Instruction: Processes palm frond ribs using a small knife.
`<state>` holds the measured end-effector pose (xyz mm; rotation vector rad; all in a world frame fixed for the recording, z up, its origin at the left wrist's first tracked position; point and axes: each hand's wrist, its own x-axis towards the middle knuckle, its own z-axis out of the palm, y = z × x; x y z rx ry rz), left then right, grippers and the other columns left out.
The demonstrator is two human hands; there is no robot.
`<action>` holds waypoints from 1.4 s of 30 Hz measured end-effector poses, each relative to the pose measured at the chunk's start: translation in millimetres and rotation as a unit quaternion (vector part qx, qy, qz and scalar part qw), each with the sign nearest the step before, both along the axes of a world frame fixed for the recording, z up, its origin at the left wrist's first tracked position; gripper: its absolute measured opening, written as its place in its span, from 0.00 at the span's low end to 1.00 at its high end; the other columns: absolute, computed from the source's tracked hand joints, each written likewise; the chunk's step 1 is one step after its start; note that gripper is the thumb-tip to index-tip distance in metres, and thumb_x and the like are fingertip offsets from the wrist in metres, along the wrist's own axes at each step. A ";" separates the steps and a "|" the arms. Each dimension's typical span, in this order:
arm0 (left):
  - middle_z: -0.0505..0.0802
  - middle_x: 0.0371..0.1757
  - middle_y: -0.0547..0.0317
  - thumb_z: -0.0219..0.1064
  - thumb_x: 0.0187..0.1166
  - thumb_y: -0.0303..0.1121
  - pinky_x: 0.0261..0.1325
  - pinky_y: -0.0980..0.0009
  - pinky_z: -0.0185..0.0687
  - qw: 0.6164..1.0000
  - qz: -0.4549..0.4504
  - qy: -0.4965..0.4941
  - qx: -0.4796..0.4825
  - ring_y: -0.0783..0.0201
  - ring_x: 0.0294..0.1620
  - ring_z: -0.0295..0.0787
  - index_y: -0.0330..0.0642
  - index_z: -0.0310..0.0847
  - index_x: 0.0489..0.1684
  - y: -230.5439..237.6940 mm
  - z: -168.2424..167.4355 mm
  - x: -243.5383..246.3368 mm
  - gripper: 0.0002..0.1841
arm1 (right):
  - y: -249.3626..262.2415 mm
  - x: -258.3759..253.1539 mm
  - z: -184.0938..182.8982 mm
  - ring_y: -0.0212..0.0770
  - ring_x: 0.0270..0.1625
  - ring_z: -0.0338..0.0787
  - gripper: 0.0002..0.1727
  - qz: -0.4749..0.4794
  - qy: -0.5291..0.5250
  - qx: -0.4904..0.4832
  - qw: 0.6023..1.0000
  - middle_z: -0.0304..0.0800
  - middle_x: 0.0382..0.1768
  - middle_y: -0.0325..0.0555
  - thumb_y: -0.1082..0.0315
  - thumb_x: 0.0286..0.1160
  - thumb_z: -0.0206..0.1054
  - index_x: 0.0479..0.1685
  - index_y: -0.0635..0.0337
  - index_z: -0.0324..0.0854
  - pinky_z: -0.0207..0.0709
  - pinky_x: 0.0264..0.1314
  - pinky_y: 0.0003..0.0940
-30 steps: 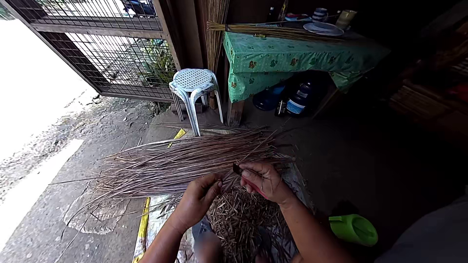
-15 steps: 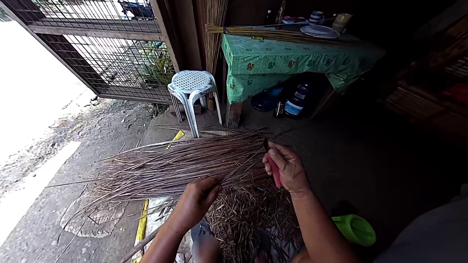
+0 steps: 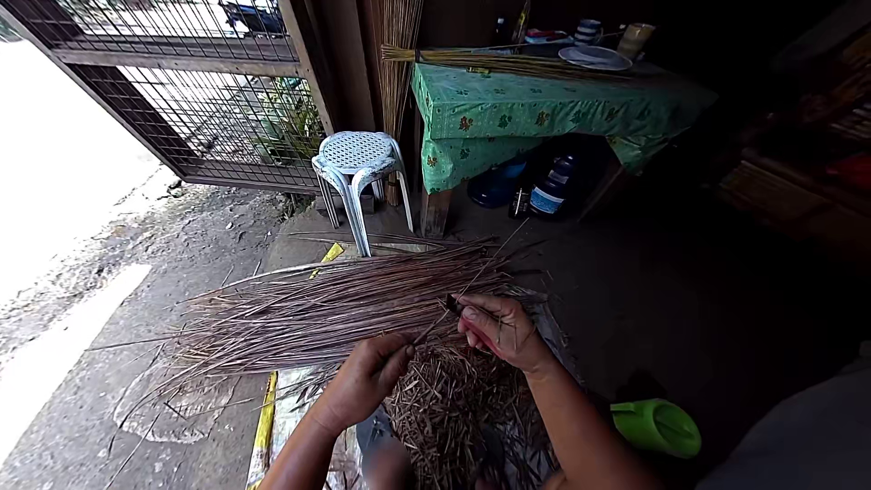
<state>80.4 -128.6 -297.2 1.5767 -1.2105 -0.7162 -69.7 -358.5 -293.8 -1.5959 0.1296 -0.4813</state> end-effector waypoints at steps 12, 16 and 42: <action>0.84 0.26 0.70 0.56 0.90 0.37 0.27 0.81 0.74 1.000 0.000 -0.027 0.003 0.79 0.21 0.75 0.41 0.88 0.60 1.7 -3.7 1.9 0.16 | -32.9 -8.8 7.5 0.32 0.23 0.87 0.17 -0.105 -0.005 0.052 0.993 0.92 0.30 0.43 0.70 0.89 0.55 0.66 0.70 0.82 0.84 0.26 0.25; 0.85 0.26 0.69 0.57 0.90 0.38 0.26 0.80 0.76 0.999 0.008 -0.031 0.015 0.79 0.20 0.76 0.42 0.88 0.61 0.2 -5.2 1.4 0.16 | -34.0 -12.4 7.7 0.34 0.24 0.87 0.18 -0.075 0.013 0.094 0.993 0.91 0.32 0.44 0.68 0.90 0.54 0.66 0.70 0.79 0.85 0.28 0.26; 0.86 0.26 0.71 0.56 0.90 0.39 0.25 0.82 0.74 0.999 0.034 -0.011 0.006 0.80 0.20 0.75 0.40 0.89 0.54 0.0 3.9 -1.8 0.16 | 17.1 4.0 -6.2 0.24 0.25 0.85 0.12 0.036 0.009 -0.029 0.999 0.92 0.29 0.36 0.70 0.85 0.62 0.53 0.71 0.87 0.82 0.29 0.20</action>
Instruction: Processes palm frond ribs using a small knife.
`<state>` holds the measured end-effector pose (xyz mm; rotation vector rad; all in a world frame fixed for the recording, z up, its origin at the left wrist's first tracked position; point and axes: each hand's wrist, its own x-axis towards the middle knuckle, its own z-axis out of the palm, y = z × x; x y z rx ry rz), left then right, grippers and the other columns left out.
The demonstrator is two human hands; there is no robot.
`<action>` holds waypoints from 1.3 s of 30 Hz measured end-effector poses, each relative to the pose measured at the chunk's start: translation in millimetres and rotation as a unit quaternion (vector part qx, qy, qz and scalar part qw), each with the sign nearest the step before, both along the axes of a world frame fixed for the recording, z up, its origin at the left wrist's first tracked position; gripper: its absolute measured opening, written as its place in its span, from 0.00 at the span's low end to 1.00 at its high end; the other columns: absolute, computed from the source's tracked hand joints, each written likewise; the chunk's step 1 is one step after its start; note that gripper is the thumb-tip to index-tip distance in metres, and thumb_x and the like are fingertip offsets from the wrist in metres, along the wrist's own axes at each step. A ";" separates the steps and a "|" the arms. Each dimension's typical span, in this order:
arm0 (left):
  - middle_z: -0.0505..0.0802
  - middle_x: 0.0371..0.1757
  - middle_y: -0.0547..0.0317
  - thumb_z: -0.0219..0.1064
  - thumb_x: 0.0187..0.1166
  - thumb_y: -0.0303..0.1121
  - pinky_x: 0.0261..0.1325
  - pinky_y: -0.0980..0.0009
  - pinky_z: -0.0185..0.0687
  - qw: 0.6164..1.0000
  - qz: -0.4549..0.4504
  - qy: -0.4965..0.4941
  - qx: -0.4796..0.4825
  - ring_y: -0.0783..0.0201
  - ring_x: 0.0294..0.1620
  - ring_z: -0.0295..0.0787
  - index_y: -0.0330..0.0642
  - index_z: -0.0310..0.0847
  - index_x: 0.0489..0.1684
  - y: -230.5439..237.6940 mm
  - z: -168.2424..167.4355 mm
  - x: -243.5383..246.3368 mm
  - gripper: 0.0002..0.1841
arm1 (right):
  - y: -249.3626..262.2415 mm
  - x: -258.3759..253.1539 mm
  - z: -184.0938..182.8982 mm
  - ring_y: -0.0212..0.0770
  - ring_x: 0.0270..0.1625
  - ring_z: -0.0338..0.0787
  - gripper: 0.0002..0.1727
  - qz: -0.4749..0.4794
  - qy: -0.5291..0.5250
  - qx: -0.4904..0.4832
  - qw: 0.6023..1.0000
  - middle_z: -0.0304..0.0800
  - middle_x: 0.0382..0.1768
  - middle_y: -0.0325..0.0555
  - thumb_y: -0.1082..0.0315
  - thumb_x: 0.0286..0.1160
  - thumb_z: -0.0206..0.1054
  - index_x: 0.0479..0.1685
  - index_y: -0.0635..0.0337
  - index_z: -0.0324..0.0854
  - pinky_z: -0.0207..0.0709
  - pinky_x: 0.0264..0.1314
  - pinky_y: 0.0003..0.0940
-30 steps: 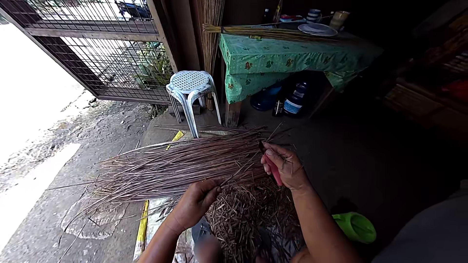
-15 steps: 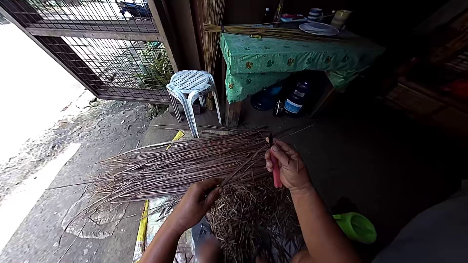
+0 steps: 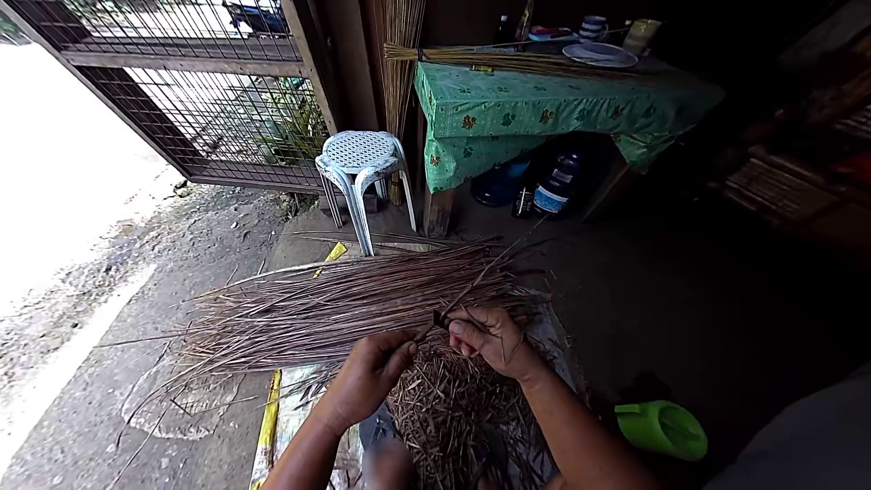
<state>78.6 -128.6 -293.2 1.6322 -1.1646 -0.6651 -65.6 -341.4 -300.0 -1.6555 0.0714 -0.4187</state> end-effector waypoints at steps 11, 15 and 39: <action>0.86 0.26 0.71 0.58 0.89 0.38 0.25 0.82 0.73 1.000 0.003 0.008 0.012 0.80 0.20 0.75 0.41 0.89 0.54 1.7 -2.1 1.0 0.15 | -26.6 -3.3 -0.7 0.27 0.22 0.84 0.13 -0.085 -0.012 0.036 0.996 0.92 0.28 0.37 0.71 0.86 0.61 0.56 0.70 0.86 0.81 0.24 0.21; 0.88 0.28 0.71 0.59 0.89 0.38 0.26 0.81 0.77 1.000 0.009 0.004 0.026 0.79 0.21 0.79 0.41 0.89 0.53 3.9 -2.1 1.9 0.14 | -36.9 -6.3 3.9 0.29 0.22 0.86 0.15 -0.115 -0.010 0.052 0.992 0.93 0.30 0.40 0.73 0.87 0.58 0.62 0.72 0.83 0.81 0.24 0.22; 0.91 0.30 0.70 0.61 0.87 0.39 0.28 0.80 0.80 0.999 0.027 -0.029 0.022 0.79 0.22 0.81 0.41 0.90 0.54 1.3 -4.4 0.2 0.14 | -31.1 -2.0 3.4 0.29 0.22 0.85 0.15 -0.131 0.007 0.061 0.989 0.92 0.29 0.40 0.70 0.88 0.58 0.61 0.72 0.83 0.81 0.23 0.22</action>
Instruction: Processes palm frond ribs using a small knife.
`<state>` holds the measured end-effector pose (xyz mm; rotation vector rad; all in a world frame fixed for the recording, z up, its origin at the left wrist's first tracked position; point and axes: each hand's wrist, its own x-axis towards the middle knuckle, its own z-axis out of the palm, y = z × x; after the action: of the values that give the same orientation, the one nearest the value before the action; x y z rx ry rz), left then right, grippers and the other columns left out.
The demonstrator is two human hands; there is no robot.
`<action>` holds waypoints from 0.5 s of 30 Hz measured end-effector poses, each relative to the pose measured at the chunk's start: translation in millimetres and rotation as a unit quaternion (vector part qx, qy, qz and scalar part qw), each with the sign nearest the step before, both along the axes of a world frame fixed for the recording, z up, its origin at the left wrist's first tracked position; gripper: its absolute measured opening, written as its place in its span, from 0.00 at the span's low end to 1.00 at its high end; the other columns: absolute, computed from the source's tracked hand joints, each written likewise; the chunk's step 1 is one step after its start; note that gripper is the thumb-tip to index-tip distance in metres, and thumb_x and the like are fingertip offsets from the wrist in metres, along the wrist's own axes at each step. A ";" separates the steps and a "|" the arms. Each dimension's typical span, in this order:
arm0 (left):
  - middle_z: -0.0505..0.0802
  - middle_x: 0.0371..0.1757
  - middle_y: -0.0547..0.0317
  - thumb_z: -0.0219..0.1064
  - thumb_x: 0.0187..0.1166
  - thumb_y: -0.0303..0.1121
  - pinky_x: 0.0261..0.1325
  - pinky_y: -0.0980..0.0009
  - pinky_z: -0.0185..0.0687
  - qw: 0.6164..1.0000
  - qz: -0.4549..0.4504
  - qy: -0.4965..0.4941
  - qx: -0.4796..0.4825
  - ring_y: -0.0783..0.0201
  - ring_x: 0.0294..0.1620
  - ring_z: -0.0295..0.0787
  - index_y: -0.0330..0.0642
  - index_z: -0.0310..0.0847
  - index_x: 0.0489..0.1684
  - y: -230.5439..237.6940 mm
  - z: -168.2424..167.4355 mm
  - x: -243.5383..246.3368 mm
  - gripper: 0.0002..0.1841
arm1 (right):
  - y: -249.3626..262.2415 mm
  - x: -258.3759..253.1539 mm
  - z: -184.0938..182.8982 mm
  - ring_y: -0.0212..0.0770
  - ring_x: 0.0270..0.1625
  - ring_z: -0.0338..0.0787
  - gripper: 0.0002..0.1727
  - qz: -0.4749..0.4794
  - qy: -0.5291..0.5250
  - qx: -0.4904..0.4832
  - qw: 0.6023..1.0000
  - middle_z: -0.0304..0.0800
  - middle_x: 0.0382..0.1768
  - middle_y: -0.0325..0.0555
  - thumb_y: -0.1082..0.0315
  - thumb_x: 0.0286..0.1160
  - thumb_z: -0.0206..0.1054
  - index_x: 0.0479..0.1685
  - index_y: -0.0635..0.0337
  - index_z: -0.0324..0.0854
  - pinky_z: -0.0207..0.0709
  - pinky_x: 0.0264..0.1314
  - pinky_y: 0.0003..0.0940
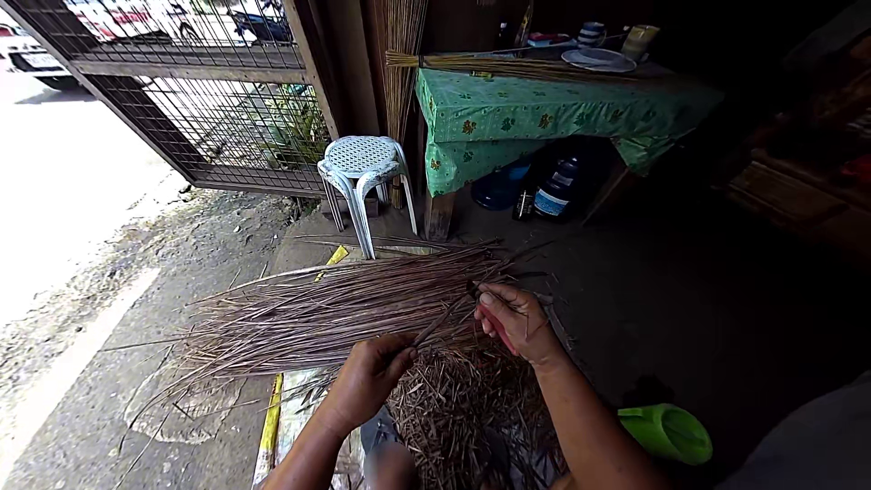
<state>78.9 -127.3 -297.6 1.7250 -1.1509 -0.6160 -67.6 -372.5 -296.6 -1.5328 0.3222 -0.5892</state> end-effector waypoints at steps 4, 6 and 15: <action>0.90 0.30 0.70 0.55 0.91 0.39 0.30 0.80 0.80 1.000 -0.013 -0.023 0.009 0.79 0.22 0.80 0.41 0.88 0.57 -0.5 -0.2 0.8 0.17 | 4.0 0.9 -1.9 0.32 0.22 0.86 0.16 0.007 -0.005 0.062 0.998 0.92 0.30 0.44 0.71 0.89 0.56 0.63 0.72 0.80 0.82 0.23 0.24; 0.89 0.29 0.70 0.52 0.92 0.39 0.29 0.80 0.80 1.000 -0.018 -0.018 0.013 0.79 0.21 0.80 0.41 0.87 0.59 -1.5 -0.4 0.7 0.18 | 18.7 2.0 -2.7 0.32 0.23 0.86 0.16 0.077 0.009 0.079 0.994 0.92 0.31 0.42 0.69 0.88 0.58 0.63 0.70 0.81 0.82 0.25 0.25; 0.85 0.25 0.67 0.53 0.93 0.37 0.20 0.80 0.70 0.990 -0.080 0.119 0.003 0.77 0.16 0.72 0.37 0.86 0.57 -1.7 9.8 3.8 0.17 | 27.4 5.5 -15.6 0.27 0.22 0.86 0.12 0.109 -0.033 0.024 0.993 0.93 0.29 0.39 0.68 0.86 0.63 0.55 0.65 0.89 0.81 0.23 0.21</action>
<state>82.7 -129.0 -287.8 1.5250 -1.1229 -0.8988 -62.1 -345.0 -312.2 -1.4751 0.1147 -0.4547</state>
